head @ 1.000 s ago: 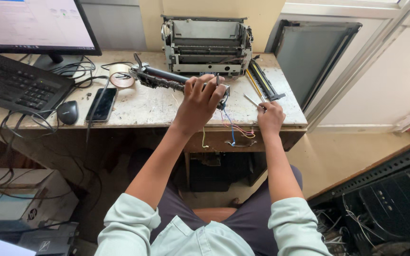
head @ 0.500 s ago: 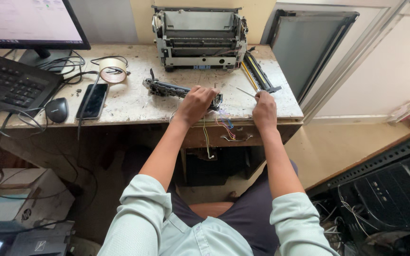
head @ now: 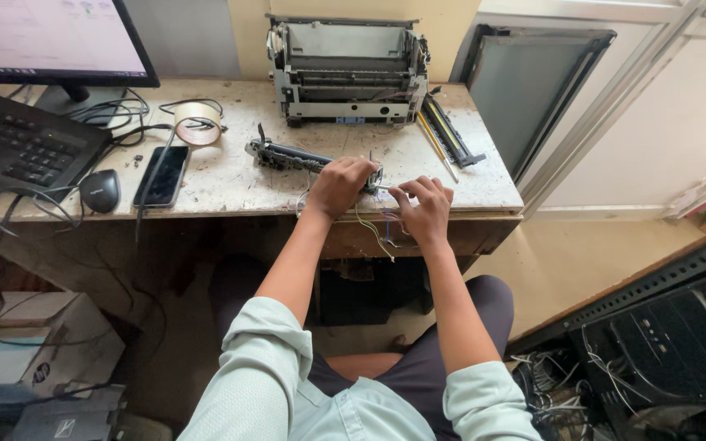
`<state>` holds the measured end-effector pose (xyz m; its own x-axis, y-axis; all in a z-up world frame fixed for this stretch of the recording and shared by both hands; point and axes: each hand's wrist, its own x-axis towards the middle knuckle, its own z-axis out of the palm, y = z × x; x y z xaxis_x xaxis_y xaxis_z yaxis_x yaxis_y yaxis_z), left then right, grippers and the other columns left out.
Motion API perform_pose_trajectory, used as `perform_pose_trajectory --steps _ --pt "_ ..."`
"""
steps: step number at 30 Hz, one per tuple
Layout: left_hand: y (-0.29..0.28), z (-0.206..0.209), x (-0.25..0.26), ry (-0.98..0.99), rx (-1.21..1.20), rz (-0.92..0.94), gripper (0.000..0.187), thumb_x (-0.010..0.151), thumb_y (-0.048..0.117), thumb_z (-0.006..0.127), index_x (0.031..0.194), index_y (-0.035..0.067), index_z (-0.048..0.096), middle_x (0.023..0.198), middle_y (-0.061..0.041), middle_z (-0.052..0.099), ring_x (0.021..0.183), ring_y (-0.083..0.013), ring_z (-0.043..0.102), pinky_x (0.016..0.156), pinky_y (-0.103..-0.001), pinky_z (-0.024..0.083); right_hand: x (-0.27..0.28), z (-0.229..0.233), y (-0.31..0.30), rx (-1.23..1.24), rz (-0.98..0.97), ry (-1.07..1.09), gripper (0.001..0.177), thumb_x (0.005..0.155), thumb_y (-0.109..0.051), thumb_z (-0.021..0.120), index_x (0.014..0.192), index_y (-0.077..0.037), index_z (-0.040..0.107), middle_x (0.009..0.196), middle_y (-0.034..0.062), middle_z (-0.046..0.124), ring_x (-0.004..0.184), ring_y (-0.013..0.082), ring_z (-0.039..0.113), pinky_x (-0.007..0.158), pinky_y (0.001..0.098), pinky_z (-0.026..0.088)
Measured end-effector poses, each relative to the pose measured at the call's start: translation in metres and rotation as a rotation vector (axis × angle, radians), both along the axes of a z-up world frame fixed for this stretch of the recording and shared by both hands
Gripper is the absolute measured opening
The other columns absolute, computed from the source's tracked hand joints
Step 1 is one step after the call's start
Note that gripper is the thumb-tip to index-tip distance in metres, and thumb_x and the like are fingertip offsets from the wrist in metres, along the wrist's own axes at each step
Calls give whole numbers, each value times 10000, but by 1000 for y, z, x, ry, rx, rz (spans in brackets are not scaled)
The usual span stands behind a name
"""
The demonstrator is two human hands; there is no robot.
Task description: The person disassembles a printer drum unit, removes a small circuit board, and reattaches wires. They then place a yellow toner cartridge into the drum housing and use a yellow-handled screwdriver to secure it.
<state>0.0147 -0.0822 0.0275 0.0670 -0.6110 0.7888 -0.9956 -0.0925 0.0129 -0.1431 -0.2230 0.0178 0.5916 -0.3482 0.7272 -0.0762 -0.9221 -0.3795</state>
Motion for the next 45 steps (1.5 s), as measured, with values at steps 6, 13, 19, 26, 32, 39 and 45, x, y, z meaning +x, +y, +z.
perform_pose_trajectory --steps 6,13,19,26,32,39,45 --pt "2 -4 1 -77 -1 43 188 891 79 657 1024 81 524 950 -115 709 977 -333 715 839 -440 580 -1 -4 7 51 159 0 118 952 -140 716 1049 -114 777 912 52 669 882 272 636 830 381 462" --pt "-2 -3 3 -36 16 52 129 949 63 622 1034 90 529 974 -105 720 996 -323 718 847 -436 577 -6 0 11 56 115 38 156 971 -164 687 1088 -177 789 906 22 662 864 233 633 788 372 440" --pt "-3 -12 4 -24 57 91 141 937 85 629 1041 83 535 940 -111 710 989 -318 720 862 -446 581 -3 -4 15 -29 -11 65 133 961 -293 744 1028 -198 809 831 1 645 825 200 619 754 389 389" --pt "-15 -18 7 0 47 136 86 1032 169 579 1031 97 626 945 -100 728 934 -295 731 803 -427 583 3 -20 3 4 -13 3 128 982 -291 765 995 -179 825 915 51 714 818 296 670 754 423 495" --pt "-32 -45 24 -137 -59 170 146 1016 254 578 1097 148 518 913 -36 711 879 -220 744 784 -382 613 16 -51 -11 -118 68 40 80 1072 -148 697 1092 -118 768 1036 61 717 996 254 663 876 369 517" --pt "-42 -64 41 -140 -37 200 164 986 254 585 1107 185 498 948 2 718 910 -198 748 791 -371 616 26 -83 -27 -138 68 36 173 1053 -67 631 1162 -115 757 1025 51 663 951 206 619 893 333 504" --pt "-46 -60 34 -134 -122 148 259 951 265 599 1172 180 494 956 -15 712 891 -210 739 783 -375 612 30 -93 -39 -281 -4 -4 64 1044 -165 690 1084 -155 738 1044 0 683 996 168 617 995 324 422"
